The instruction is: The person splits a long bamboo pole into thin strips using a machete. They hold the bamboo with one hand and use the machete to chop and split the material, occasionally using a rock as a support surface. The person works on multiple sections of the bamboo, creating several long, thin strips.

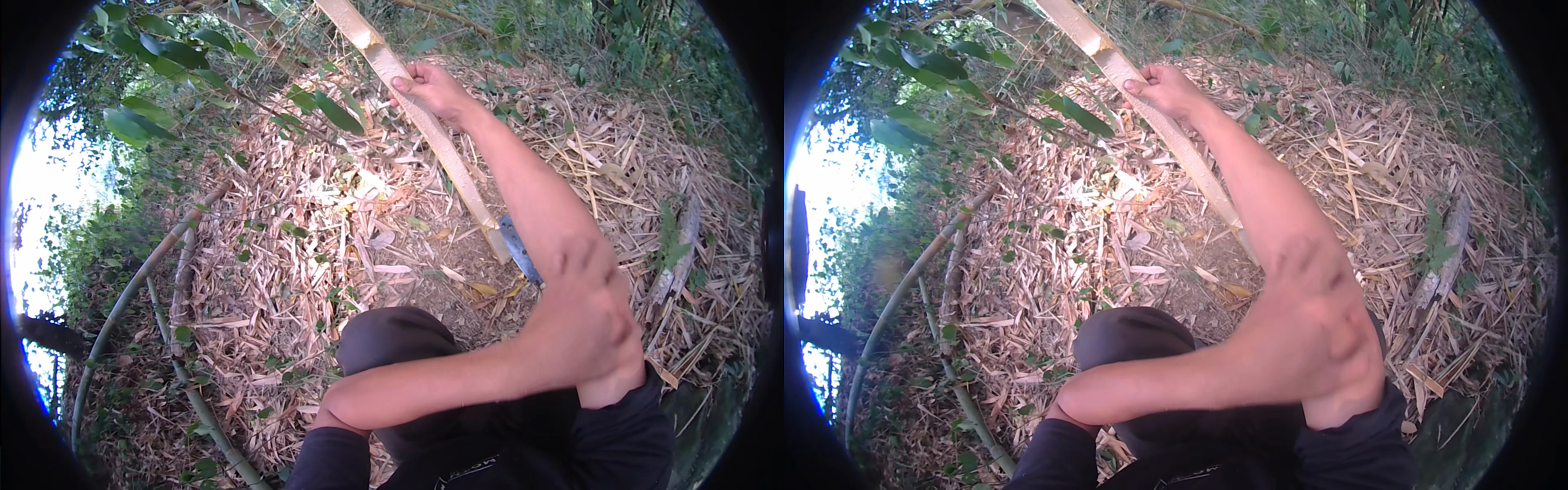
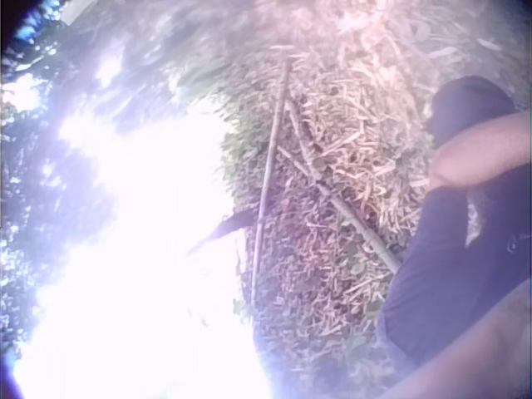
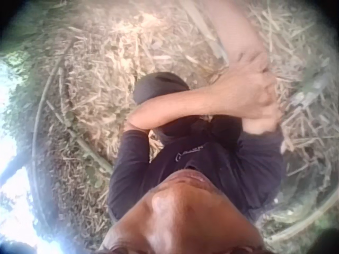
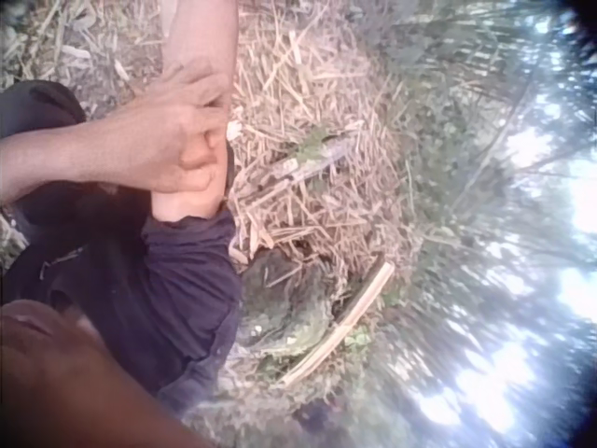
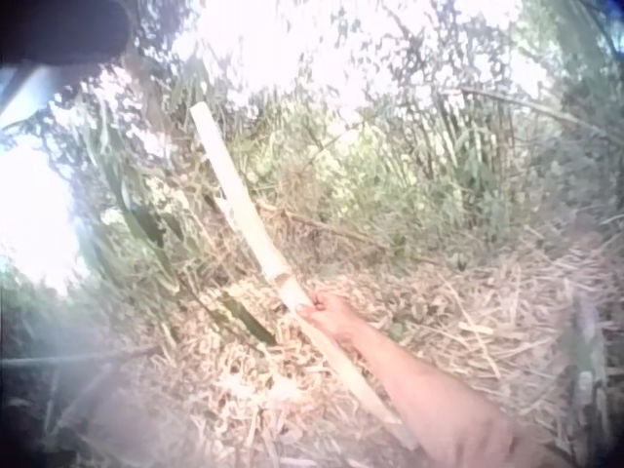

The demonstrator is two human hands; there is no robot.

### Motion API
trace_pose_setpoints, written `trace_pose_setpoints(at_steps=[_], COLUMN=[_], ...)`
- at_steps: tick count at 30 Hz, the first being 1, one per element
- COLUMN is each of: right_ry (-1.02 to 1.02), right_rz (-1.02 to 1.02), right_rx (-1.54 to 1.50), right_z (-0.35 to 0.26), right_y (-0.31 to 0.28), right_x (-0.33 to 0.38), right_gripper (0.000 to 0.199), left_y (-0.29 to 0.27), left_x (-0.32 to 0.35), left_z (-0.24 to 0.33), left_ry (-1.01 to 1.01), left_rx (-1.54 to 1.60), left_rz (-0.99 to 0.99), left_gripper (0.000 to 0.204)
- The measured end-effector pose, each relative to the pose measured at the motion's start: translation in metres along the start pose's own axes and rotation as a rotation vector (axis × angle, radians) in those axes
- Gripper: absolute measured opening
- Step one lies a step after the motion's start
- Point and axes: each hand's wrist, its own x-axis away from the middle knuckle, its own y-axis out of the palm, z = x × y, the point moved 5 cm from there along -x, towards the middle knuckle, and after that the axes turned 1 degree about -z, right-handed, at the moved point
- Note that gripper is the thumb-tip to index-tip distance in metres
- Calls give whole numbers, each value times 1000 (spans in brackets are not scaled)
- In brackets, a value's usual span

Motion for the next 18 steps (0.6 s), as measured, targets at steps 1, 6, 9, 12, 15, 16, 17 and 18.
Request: trace_pose_setpoints(at_steps=[1,6,9,12,15,16,17,18], right_ry=[1,32,6,19,14,18,22,28], right_rz=[-2,-38,-22,-4,15,22,15,3], right_rx=[-14,-126,6,-3,26,45,0,-48], right_z=[-2,-7,-7,-5,-8,-8,-8,-8], right_y=[0,2,1,9,3,-1,-3,-3], right_x=[0,7,3,5,4,4,4,6], right_gripper=[33,35,35,40,42,41,42,42], left_y=[1,19,21,2,8,11,14,18], left_x=[3,24,24,0,6,11,15,16], left_z=[6,34,38,1,0,11,18,22], left_ry=[24,168,144,-10,-8,16,39,63], left_rx=[2,441,258,28,85,138,191,278], left_rz=[-7,-337,-219,24,-117,-127,-137,-174], left_gripper=[27,20,20,26,30,29,28,24])
